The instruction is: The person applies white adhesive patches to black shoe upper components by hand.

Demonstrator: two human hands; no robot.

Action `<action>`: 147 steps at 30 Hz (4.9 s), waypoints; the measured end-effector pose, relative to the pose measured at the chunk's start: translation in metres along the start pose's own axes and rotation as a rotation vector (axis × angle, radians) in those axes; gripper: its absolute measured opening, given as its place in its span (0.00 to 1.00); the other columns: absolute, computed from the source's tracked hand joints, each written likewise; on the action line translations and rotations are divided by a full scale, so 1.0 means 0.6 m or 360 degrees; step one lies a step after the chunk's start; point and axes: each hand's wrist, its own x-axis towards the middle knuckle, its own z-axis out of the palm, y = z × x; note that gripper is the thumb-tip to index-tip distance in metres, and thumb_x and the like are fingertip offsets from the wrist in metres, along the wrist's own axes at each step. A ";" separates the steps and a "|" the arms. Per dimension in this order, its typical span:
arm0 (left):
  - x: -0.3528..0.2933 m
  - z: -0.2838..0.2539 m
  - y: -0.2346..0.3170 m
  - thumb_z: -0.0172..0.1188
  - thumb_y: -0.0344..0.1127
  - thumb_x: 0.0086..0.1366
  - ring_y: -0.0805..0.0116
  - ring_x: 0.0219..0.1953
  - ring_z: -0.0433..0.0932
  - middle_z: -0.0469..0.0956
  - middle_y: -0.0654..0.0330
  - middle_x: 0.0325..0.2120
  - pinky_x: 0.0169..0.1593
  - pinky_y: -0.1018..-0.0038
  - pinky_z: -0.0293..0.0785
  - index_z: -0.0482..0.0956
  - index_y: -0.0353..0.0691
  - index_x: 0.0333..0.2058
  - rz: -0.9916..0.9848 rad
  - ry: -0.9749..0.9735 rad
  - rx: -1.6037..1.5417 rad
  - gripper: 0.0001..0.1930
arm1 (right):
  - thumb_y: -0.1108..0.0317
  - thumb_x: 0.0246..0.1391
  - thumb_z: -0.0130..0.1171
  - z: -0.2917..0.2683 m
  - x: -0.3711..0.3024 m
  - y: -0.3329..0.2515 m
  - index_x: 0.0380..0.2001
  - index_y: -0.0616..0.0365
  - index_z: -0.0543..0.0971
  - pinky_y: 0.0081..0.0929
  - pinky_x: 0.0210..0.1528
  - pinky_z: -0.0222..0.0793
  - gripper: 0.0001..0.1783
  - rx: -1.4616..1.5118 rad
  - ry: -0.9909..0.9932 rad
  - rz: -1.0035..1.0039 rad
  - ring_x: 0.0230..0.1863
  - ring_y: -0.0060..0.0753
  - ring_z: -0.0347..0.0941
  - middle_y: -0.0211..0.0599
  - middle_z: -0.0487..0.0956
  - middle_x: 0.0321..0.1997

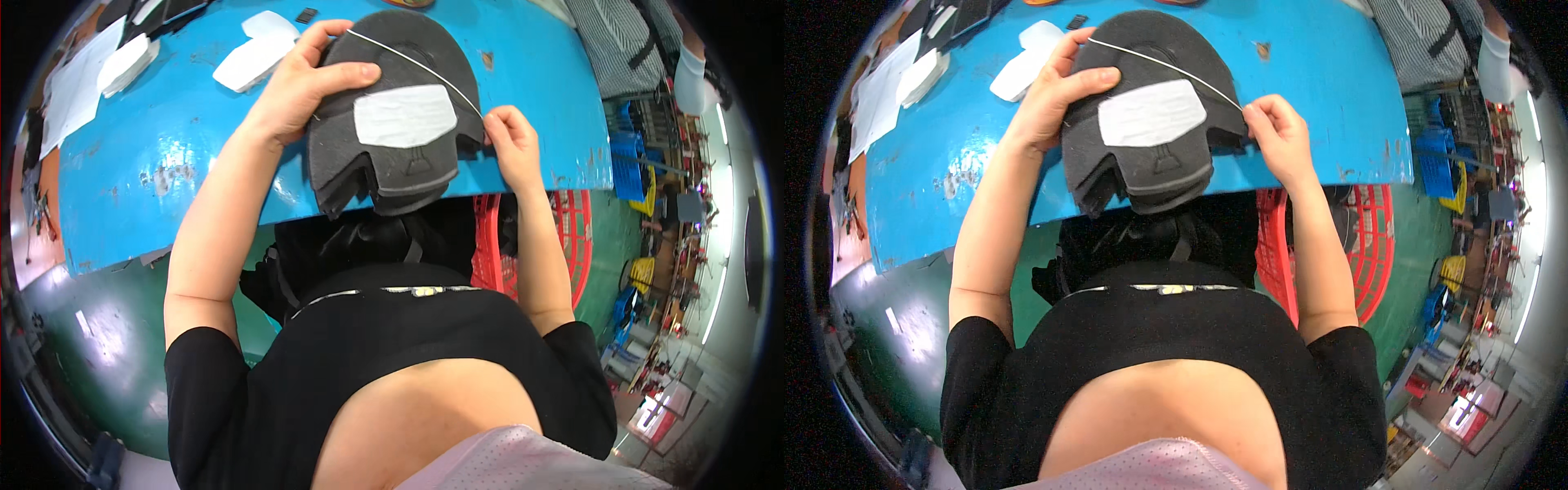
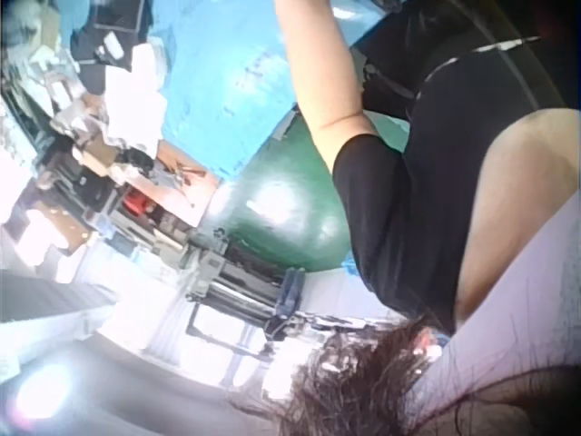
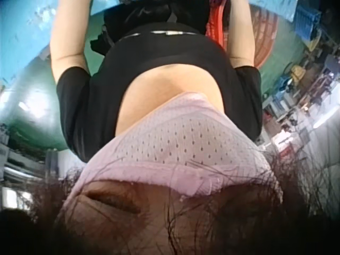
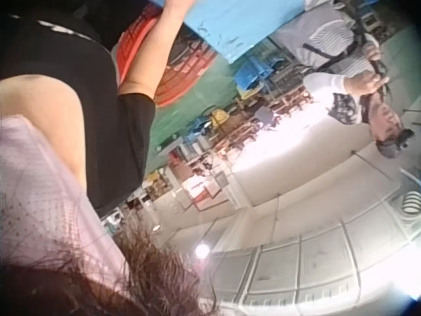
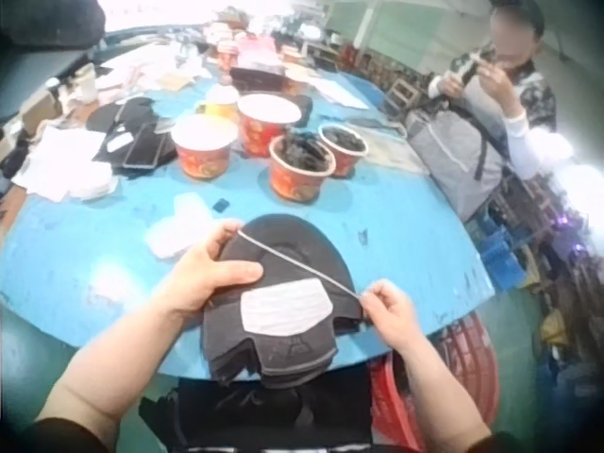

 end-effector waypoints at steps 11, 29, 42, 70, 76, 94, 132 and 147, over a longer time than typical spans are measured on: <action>-0.006 -0.003 0.024 0.66 0.32 0.46 0.68 0.42 0.75 0.76 0.57 0.40 0.49 0.72 0.71 0.67 0.39 0.51 0.0017 -0.0181 -0.0118 0.30 | 0.70 0.54 0.52 -0.001 -0.022 -0.015 0.24 0.62 0.71 0.22 0.31 0.64 0.08 -0.0005 -0.0173 -0.0318 0.27 0.23 0.68 0.33 0.73 0.27; -0.010 -0.009 0.027 0.70 0.32 0.40 0.65 0.46 0.73 0.74 0.58 0.43 0.53 0.70 0.67 0.64 0.38 0.52 0.0095 -0.0195 -0.0138 0.38 | 0.63 0.51 0.49 -0.031 -0.034 -0.029 0.14 0.60 0.66 0.24 0.31 0.55 0.16 0.0279 -0.0738 0.0130 0.26 0.25 0.59 0.31 0.70 0.26; 0.004 -0.009 0.022 0.59 0.31 0.53 0.65 0.41 0.77 0.74 0.53 0.41 0.46 0.72 0.74 0.65 0.34 0.51 0.0055 0.0113 -0.0456 0.25 | 0.74 0.45 0.58 0.062 -0.075 -0.050 0.30 0.58 0.74 0.27 0.38 0.66 0.06 -0.0337 -0.0139 -0.0618 0.33 0.32 0.71 0.34 0.75 0.29; -0.016 0.021 0.001 0.58 0.28 0.55 0.64 0.44 0.72 0.69 0.53 0.44 0.47 0.68 0.71 0.57 0.43 0.52 -0.0020 0.0304 -0.0533 0.27 | 0.63 0.42 0.68 0.071 0.017 -0.119 0.56 0.60 0.63 0.32 0.55 0.64 0.38 0.1095 -0.0390 0.0671 0.53 0.33 0.68 0.36 0.72 0.51; 0.007 -0.017 0.006 0.56 0.33 0.61 0.68 0.47 0.70 0.68 0.54 0.48 0.48 0.73 0.69 0.60 0.37 0.54 0.0013 0.0408 -0.0154 0.24 | 0.69 0.43 0.65 0.083 0.081 -0.040 0.56 0.60 0.62 0.32 0.53 0.69 0.36 0.1500 -0.0519 0.0811 0.49 0.31 0.71 0.38 0.73 0.50; 0.007 -0.068 0.040 0.63 0.32 0.55 0.75 0.36 0.70 0.70 0.65 0.33 0.41 0.79 0.66 0.72 0.39 0.29 0.0123 -0.0175 -0.0069 0.07 | 0.52 0.55 0.54 0.072 0.089 -0.009 0.53 0.64 0.68 0.31 0.52 0.70 0.29 0.1936 -0.0699 0.0852 0.48 0.31 0.74 0.42 0.74 0.51; -0.007 -0.016 0.041 0.63 0.29 0.46 0.64 0.43 0.75 0.72 0.52 0.44 0.47 0.72 0.71 0.59 0.34 0.57 -0.0205 0.0044 -0.0320 0.37 | 0.82 0.51 0.53 0.061 0.047 -0.085 0.41 0.65 0.77 0.20 0.42 0.69 0.12 0.0784 -0.0191 -0.0417 0.39 0.18 0.71 0.27 0.78 0.36; -0.012 -0.005 0.043 0.63 0.28 0.46 0.64 0.45 0.74 0.72 0.51 0.45 0.50 0.71 0.70 0.56 0.34 0.59 -0.0283 -0.0037 -0.0278 0.39 | 0.76 0.40 0.62 0.067 0.021 -0.110 0.34 0.63 0.73 0.28 0.32 0.71 0.14 -0.0607 0.0236 -0.1102 0.30 0.38 0.76 0.41 0.76 0.31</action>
